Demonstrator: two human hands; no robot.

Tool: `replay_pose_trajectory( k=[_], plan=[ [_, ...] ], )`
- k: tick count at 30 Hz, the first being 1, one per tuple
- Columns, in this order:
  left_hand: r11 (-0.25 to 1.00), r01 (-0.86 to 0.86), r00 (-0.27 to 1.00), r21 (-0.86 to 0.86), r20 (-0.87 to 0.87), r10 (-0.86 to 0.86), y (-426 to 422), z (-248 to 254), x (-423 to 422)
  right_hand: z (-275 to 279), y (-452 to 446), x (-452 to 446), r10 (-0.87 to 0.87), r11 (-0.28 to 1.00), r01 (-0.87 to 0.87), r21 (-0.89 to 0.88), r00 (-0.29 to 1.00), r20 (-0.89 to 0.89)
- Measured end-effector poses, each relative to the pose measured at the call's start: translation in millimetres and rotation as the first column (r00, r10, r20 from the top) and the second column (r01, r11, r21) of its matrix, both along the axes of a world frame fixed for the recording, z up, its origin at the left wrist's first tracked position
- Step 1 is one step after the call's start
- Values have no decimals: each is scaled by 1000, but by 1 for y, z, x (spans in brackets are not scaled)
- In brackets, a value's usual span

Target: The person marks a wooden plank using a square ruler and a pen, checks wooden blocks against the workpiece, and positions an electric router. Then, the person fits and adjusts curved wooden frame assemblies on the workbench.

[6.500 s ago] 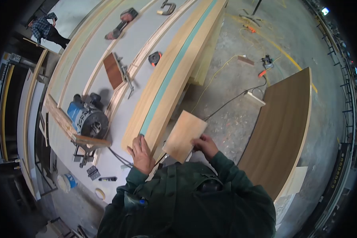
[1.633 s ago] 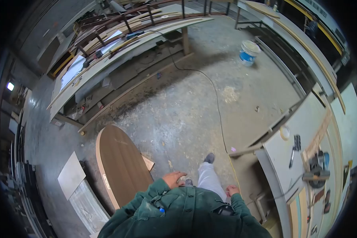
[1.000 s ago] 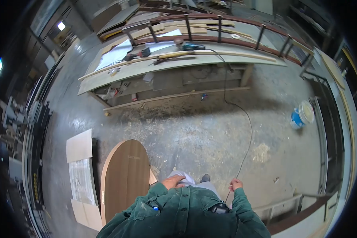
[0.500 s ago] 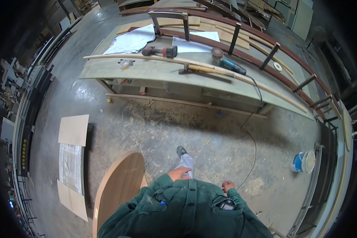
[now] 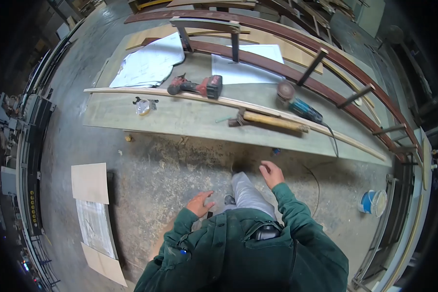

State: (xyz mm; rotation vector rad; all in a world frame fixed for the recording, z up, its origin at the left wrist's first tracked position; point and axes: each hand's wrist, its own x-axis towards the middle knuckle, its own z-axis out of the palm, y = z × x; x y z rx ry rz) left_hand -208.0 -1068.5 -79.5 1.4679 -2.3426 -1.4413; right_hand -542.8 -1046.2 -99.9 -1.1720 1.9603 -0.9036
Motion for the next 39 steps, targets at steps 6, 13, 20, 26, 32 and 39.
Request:
replay_pose_trajectory(
  k=[6,13,20,26,32,39],
  plan=[
    [986,-94,989,138,-104,109,-85,-27,7,57,-181,50,175,791,-317,-523,936,-304],
    [941,-314,940,-129,-181,289,-228,39,55,73,-291,71,394,781,-404,-477,910,-126],
    [810,-284,958,-513,-107,268,-456,32,160,58,-333,61,129,940,-66,-334,977,170],
    [729,-268,914,-629,72,398,-701,-12,221,46,-312,82,-283,921,322,-220,940,191],
    [701,-314,853,-640,134,505,-844,-29,232,58,-297,141,-379,924,377,-61,925,-22],
    [799,-308,809,-517,299,505,-913,-36,233,89,-324,199,-249,964,263,44,948,-196]
  ],
)
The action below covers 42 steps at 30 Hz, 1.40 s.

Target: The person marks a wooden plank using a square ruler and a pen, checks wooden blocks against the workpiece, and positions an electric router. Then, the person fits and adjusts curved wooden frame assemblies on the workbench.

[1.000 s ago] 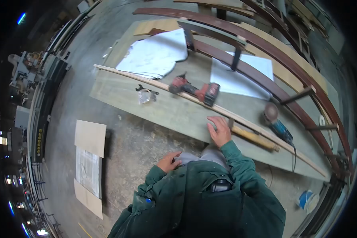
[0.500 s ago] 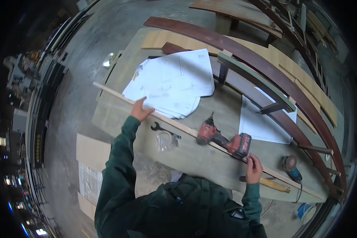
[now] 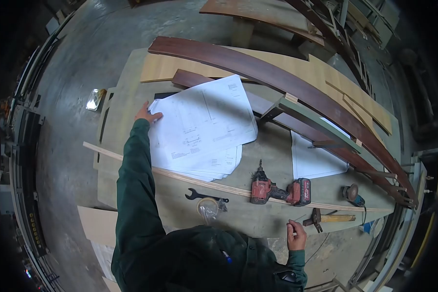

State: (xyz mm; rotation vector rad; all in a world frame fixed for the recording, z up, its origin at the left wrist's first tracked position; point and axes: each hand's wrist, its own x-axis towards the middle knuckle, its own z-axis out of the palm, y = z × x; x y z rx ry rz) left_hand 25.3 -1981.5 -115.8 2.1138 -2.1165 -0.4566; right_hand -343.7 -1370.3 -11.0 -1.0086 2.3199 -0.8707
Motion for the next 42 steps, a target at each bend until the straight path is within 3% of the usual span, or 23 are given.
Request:
replay_pose_trajectory(
  k=[2,5,7,9,10,13,18,21,23,25,26,27,28,29,30,31,33,34,35,37,39,41,42],
  plan=[
    [977,54,995,205,-88,-37,11,30,-9,-3,4,6,-50,998,49,34,998,35],
    [902,422,901,-92,-72,-429,61,40,-26,-9,19,14,-90,992,84,92,994,67],
    [825,549,803,-134,-186,-566,129,97,-37,-6,16,20,-143,983,121,135,974,174],
    [749,607,735,-266,-172,-656,187,131,-36,-11,12,23,-110,988,88,126,977,182],
    [735,634,717,-238,-176,-675,208,153,-34,-11,5,24,-83,987,55,149,978,194],
    [736,548,675,-398,-311,-670,235,180,-15,-9,-19,27,-59,984,24,175,978,198],
    [744,336,731,-577,-338,-592,203,216,31,-7,-33,21,95,987,-109,120,989,117],
    [909,163,836,-383,-436,-333,155,223,69,-1,-29,18,76,990,-87,115,992,96],
    [944,176,800,-278,-518,-302,101,196,109,-8,-17,15,51,995,-57,88,996,71],
    [935,282,865,-216,-364,-345,55,160,144,-12,-1,16,24,997,-25,72,1000,13],
    [963,255,923,-84,-276,-269,32,132,157,-11,5,17,18,993,-18,120,1000,1],
    [918,354,917,-177,-127,-378,14,91,178,-10,12,20,-11,986,14,167,1000,-18],
    [780,591,801,-204,40,-597,-4,64,182,-13,20,23,-15,987,18,161,1000,-23],
    [906,412,907,-94,135,-398,32,98,122,-19,29,26,-19,988,23,155,999,-29],
    [795,549,836,-256,160,-526,21,71,119,-26,38,31,-37,989,47,141,997,-74],
    [794,537,816,-285,-63,-574,25,58,93,-30,44,36,-30,991,45,129,993,-110],
    [666,630,705,-399,-65,-706,47,21,37,-21,48,48,-180,955,169,245,984,20],
    [706,684,660,-185,-256,-707,81,52,-11,-24,54,50,-211,938,192,288,977,37],
    [602,769,505,-216,-372,-778,114,71,-51,-29,62,54,-235,939,218,267,971,33],
    [490,858,377,-154,-461,-804,189,122,-122,-50,92,59,-274,912,228,342,957,94],
    [320,925,187,-204,-487,-853,247,149,-171,-92,134,66,-284,927,237,291,950,132],
    [161,963,21,-214,-540,-841,310,183,-208,-138,179,81,-455,872,409,270,880,139],
    [90,972,-57,-218,-588,-807,340,199,-221,-149,198,87,-487,827,404,390,862,141]
  ],
)
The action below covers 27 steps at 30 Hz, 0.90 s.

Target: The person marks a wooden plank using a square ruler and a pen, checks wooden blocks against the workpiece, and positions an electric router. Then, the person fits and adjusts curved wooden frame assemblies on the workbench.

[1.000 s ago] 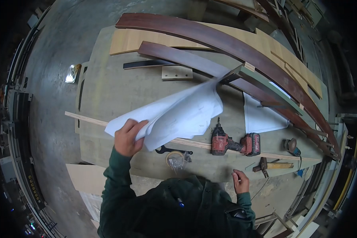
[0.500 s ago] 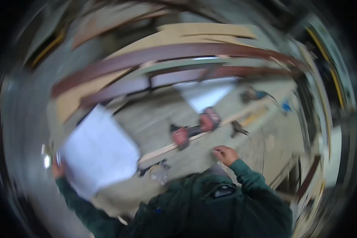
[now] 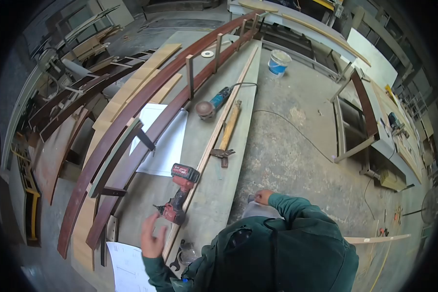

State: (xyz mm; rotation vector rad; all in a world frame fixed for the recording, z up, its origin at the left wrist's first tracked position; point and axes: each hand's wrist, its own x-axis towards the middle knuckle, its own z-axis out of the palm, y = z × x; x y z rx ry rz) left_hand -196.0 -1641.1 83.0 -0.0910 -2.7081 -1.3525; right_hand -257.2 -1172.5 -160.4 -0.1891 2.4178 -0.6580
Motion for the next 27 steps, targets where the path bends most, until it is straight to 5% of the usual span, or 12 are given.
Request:
replay_pose_trajectory(
  k=[3,7,10,11,12,13,14,15,17,19,22,27],
  plan=[
    [960,256,966,118,6,-258,76,16,-26,-38,60,28,-64,996,65,69,998,-12],
    [891,412,896,190,93,-434,163,11,-50,-80,127,58,-494,859,511,-5,833,251],
    [879,460,834,123,280,-475,218,-12,-65,-109,164,84,-318,923,332,-193,943,98],
    [870,481,812,111,318,-489,234,-25,-68,-111,173,85,-297,944,309,-117,949,108],
    [851,515,779,98,360,-513,249,-38,-72,-141,179,92,149,964,-99,246,970,-192],
    [811,574,727,113,387,-568,263,-48,-78,-129,173,91,85,921,-76,383,996,-8],
    [788,582,663,203,442,-604,275,-61,-83,-189,179,105,-42,938,14,347,996,74],
    [766,573,597,290,492,-633,288,-75,-89,-244,182,123,-191,960,201,196,979,-69],
    [687,660,516,304,480,-709,313,-97,-104,-126,178,112,-616,787,616,27,787,-7],
    [591,739,392,325,507,-768,345,-93,-130,-112,170,127,-866,479,860,-175,495,62],
    [348,913,205,213,497,-843,403,-76,-165,-105,154,152,-957,279,917,-285,290,-2],
    [11,998,-24,60,550,-835,493,-76,-213,-74,108,191,-977,3,997,-81,20,212]
  ],
)
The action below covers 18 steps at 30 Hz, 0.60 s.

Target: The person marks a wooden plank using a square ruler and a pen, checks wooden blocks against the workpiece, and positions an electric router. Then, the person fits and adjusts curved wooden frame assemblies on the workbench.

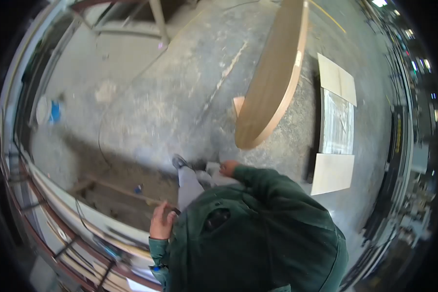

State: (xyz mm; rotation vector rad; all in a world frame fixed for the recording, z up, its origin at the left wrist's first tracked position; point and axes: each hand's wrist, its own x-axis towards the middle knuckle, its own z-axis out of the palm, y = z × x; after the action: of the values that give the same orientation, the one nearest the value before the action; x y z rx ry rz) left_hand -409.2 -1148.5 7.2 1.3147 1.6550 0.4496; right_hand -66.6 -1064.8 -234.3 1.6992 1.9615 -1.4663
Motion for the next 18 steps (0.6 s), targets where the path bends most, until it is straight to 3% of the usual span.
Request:
replay_pose_trajectory(
  k=[1,2,3,4,5,6,7,12,13,15,18],
  plan=[
    [999,47,999,3,-28,-47,15,-5,-8,-27,-18,15,-20,999,19,-28,999,-35],
    [972,200,976,123,-115,-186,28,-22,-22,-62,-38,28,-111,993,110,50,994,16],
    [973,217,974,79,-86,-210,45,-29,-30,-61,-45,37,-174,984,170,60,983,61],
    [959,267,961,91,-104,-258,61,-31,-36,-43,-35,43,-222,949,241,-201,969,111],
    [929,330,944,170,-86,-319,80,-39,-44,-46,-43,49,-281,954,293,-54,945,165],
    [920,352,936,173,-78,-343,96,-51,-47,-24,-45,50,-424,897,437,-58,892,156],
    [907,374,927,191,-90,-363,115,-51,-50,-4,-44,49,-461,863,488,-130,867,190],
    [856,477,879,199,-81,-470,178,-52,-51,13,-42,47,-826,517,844,-139,535,177],
    [840,518,856,164,-88,-510,185,-57,-47,21,-41,44,-833,511,849,-132,527,170],
    [792,595,804,137,-95,-587,197,-59,-33,32,-38,40,-943,308,937,-166,323,74],
    [683,721,693,117,-97,-714,212,-52,0,10,-46,49,-980,185,947,-262,198,21]
  ],
)
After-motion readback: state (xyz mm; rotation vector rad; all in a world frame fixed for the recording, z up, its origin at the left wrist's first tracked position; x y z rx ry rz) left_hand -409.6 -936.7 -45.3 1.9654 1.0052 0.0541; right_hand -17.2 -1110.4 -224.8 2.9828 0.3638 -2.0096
